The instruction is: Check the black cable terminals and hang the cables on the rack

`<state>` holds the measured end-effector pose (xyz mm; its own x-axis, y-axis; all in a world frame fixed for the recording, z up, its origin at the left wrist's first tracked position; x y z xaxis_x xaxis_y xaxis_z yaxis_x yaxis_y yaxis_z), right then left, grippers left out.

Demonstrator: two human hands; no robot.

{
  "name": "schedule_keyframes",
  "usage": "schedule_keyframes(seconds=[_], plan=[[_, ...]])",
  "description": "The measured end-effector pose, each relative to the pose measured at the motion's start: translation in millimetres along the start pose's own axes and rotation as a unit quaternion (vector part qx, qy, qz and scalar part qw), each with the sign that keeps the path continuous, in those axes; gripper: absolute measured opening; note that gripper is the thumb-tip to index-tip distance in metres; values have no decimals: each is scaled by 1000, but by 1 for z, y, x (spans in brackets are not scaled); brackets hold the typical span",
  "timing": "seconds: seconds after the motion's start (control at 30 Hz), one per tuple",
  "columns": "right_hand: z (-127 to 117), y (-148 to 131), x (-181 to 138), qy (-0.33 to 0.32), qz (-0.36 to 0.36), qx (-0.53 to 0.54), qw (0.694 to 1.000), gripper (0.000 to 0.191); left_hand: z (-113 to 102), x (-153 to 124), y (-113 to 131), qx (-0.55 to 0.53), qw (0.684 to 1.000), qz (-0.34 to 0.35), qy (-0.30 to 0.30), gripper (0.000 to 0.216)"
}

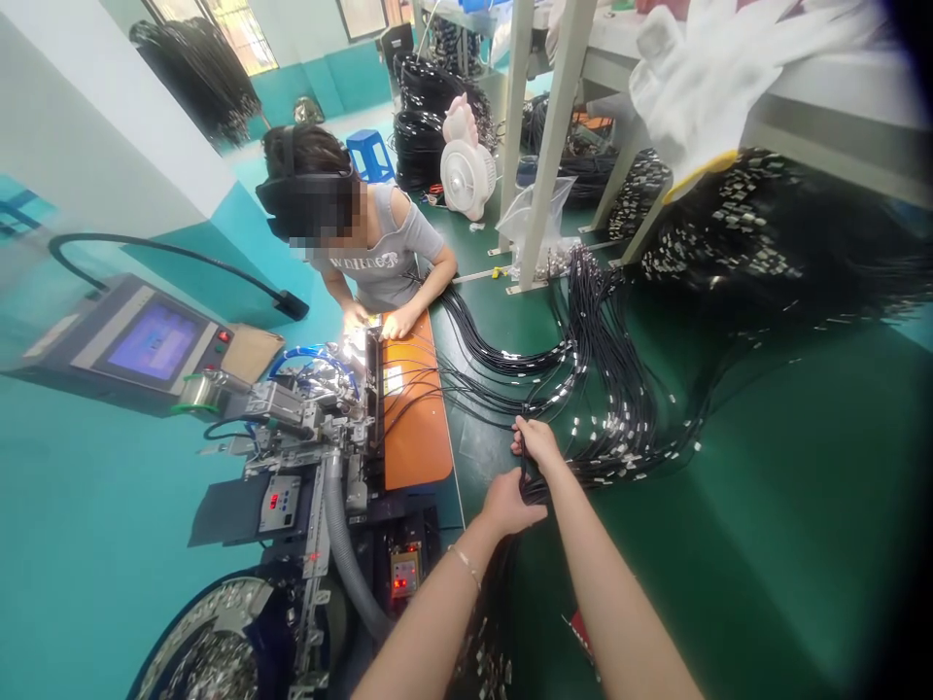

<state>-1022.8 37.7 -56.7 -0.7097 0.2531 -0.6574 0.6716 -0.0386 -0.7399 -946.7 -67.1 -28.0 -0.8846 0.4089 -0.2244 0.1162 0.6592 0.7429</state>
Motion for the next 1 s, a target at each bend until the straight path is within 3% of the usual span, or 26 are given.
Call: schedule_keyframes(seconds=[0.13, 0.27, 0.33, 0.43, 0.57, 0.7, 0.87, 1.0], plan=[[0, 7, 2, 4, 0, 44, 999, 34, -24, 5, 3, 75, 995, 10, 58, 30], [1, 12, 8, 0, 4, 73, 997, 34, -59, 53, 7, 188, 972, 35, 133, 59], [1, 14, 9, -1, 4, 82, 997, 34, -66, 86, 8, 236, 961, 89, 114, 77], [1, 14, 8, -2, -5, 94, 996, 34, -69, 122, 4, 289, 939, 174, 68, 84], [2, 15, 10, -3, -20, 111, 994, 32, -69, 133, -6, 334, 915, 216, 70, 85], [1, 14, 15, -8, -27, 153, 988, 30, -66, 132, -11, 349, 906, 219, 92, 76], [-5, 6, 16, -16, -36, 251, 967, 23, -61, 148, -12, 356, 904, 226, 69, 38], [-9, -6, 12, -57, -49, 316, 946, 25, -60, 159, -14, 355, 905, 223, 71, 24]])
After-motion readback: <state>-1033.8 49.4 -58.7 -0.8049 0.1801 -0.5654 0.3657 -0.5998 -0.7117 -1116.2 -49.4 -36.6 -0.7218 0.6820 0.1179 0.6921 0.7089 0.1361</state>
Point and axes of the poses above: each hand's wrist, its own x-axis towards the middle knuckle, its own z-axis out of the palm, y = z × x, the point moved 5 cm from there along x, towards the middle knuckle, and after that the axes turned 4 degrees about y, right-handed, at the moved point
